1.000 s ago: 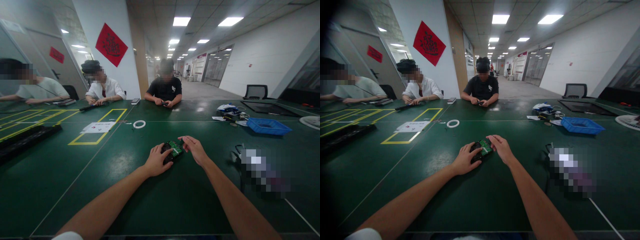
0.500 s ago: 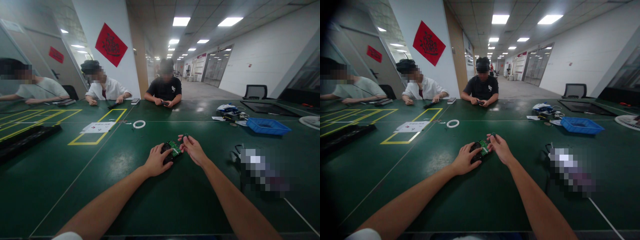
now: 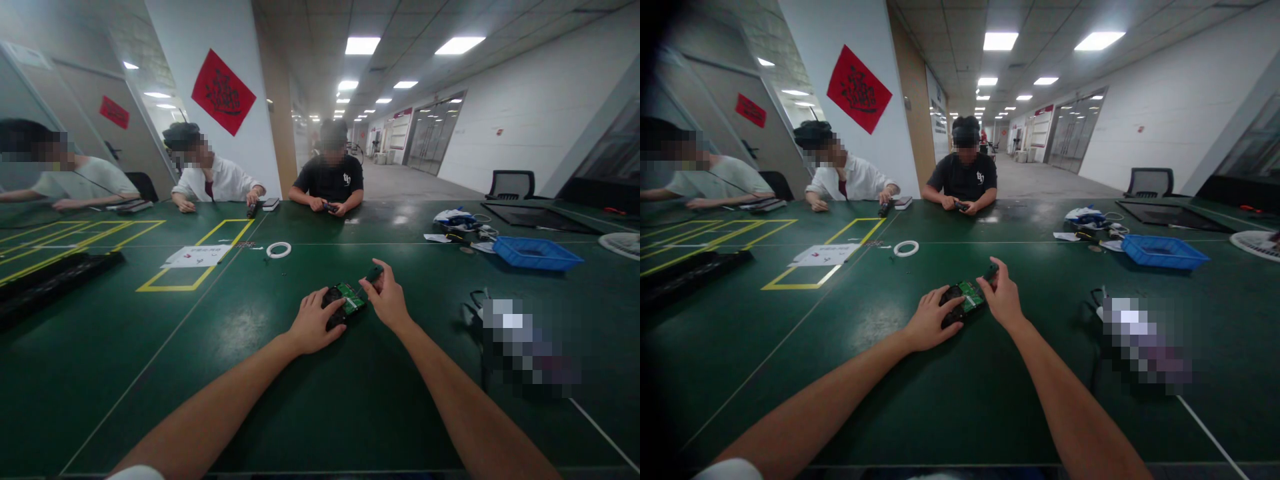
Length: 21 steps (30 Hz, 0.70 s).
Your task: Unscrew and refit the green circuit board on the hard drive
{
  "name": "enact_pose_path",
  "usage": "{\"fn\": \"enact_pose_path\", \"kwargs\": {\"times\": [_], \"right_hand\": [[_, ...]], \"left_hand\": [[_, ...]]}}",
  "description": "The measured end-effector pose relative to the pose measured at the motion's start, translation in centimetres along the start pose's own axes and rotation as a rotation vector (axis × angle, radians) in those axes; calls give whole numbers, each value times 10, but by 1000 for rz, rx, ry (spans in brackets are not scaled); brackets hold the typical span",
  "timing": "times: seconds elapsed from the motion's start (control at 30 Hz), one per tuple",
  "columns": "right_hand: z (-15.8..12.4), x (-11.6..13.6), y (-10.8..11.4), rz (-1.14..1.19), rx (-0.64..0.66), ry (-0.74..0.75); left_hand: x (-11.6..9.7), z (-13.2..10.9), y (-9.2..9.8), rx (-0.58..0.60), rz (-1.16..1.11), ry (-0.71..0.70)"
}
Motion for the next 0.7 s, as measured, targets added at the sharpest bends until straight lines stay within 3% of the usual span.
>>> {"fn": "enact_pose_path", "kwargs": {"times": [0.2,0.5,0.7], "right_hand": [[0,3,6,-115,-63,2],[-1,7,-7,146,-26,-51],[-4,3,-6,168,-15,-63]], "left_hand": [[1,0,-1,7,0,5],[1,0,0,14,-11,19],[1,0,0,28,-22,20]]}}
Point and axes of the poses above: each hand's wrist, its own z-axis towards the middle knuckle, its own y-axis out of the back of the hand, x = y × z, the point moved 9 cm from there along z, towards the middle knuckle, and after that the axes turned 4 degrees about x, right-handed, at the moved point
